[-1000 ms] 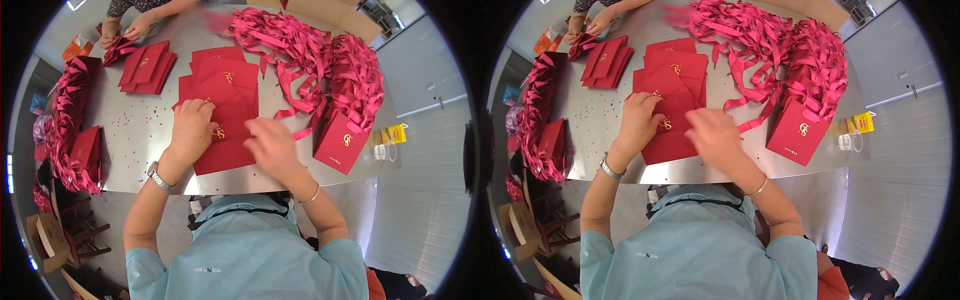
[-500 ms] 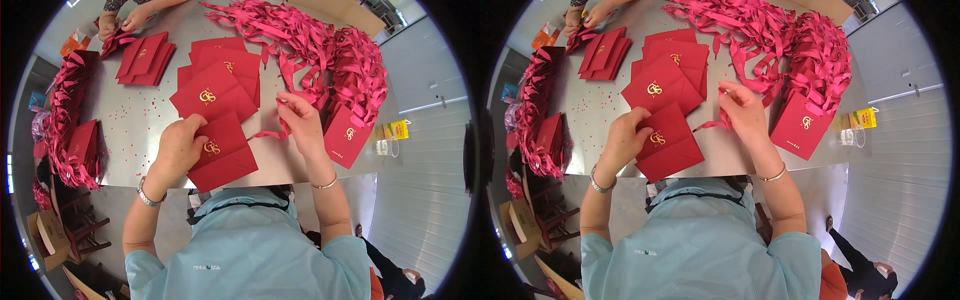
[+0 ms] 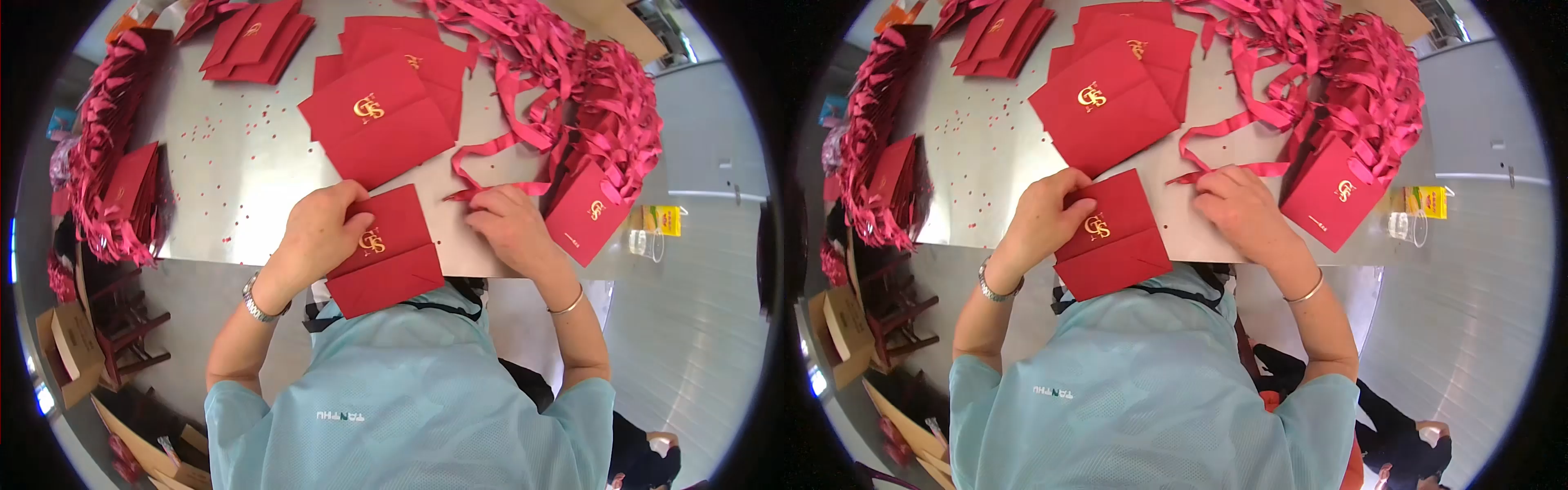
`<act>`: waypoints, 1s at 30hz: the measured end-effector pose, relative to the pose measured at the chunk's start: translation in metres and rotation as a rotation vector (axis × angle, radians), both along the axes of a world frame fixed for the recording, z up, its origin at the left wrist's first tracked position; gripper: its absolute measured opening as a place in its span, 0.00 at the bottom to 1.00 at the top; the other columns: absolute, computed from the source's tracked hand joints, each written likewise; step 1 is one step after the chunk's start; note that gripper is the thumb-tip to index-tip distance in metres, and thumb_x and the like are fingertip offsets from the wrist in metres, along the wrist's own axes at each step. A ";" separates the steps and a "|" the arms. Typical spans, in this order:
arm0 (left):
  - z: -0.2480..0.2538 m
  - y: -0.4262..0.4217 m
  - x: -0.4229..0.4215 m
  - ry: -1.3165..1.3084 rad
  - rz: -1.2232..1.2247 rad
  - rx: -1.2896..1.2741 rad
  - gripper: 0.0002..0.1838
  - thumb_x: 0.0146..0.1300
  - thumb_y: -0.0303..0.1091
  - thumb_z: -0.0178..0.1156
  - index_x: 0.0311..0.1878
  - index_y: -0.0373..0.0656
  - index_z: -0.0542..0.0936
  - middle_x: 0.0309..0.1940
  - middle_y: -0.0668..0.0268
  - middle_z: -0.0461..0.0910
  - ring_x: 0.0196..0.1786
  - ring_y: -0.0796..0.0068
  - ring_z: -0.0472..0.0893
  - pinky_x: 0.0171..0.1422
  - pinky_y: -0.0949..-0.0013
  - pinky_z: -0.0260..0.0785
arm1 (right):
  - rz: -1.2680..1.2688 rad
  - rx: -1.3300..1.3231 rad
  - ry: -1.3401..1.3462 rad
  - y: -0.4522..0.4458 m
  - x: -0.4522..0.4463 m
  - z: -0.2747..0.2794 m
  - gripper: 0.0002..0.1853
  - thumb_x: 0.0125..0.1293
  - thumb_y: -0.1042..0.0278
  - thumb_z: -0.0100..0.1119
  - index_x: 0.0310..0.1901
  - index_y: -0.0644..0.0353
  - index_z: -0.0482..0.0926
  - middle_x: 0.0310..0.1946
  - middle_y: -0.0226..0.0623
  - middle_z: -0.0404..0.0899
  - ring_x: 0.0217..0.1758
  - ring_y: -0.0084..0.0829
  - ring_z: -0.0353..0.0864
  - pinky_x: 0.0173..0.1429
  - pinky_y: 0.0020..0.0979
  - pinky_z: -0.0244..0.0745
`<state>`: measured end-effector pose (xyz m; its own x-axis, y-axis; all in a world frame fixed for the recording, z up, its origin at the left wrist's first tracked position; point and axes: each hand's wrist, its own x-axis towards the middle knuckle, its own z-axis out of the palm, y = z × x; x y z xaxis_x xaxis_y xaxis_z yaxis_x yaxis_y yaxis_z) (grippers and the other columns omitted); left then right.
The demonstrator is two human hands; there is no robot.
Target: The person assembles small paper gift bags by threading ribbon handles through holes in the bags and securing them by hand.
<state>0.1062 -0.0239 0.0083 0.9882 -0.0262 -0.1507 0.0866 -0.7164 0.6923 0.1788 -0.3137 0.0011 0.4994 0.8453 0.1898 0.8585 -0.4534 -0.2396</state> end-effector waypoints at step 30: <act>-0.009 0.010 -0.014 0.297 0.023 -0.467 0.09 0.60 0.19 0.57 0.44 0.32 0.81 0.31 0.63 0.82 0.34 0.78 0.77 0.42 0.72 0.72 | -0.258 0.447 0.330 0.112 -0.066 -0.016 0.06 0.60 0.77 0.63 0.38 0.61 0.78 0.26 0.42 0.80 0.26 0.41 0.81 0.31 0.36 0.75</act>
<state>0.0920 -0.0141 -0.0010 0.9062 -0.1359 -0.4003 0.3383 -0.3349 0.8794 0.1129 -0.2017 -0.0147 0.7699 0.5640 0.2986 0.5828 -0.4308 -0.6890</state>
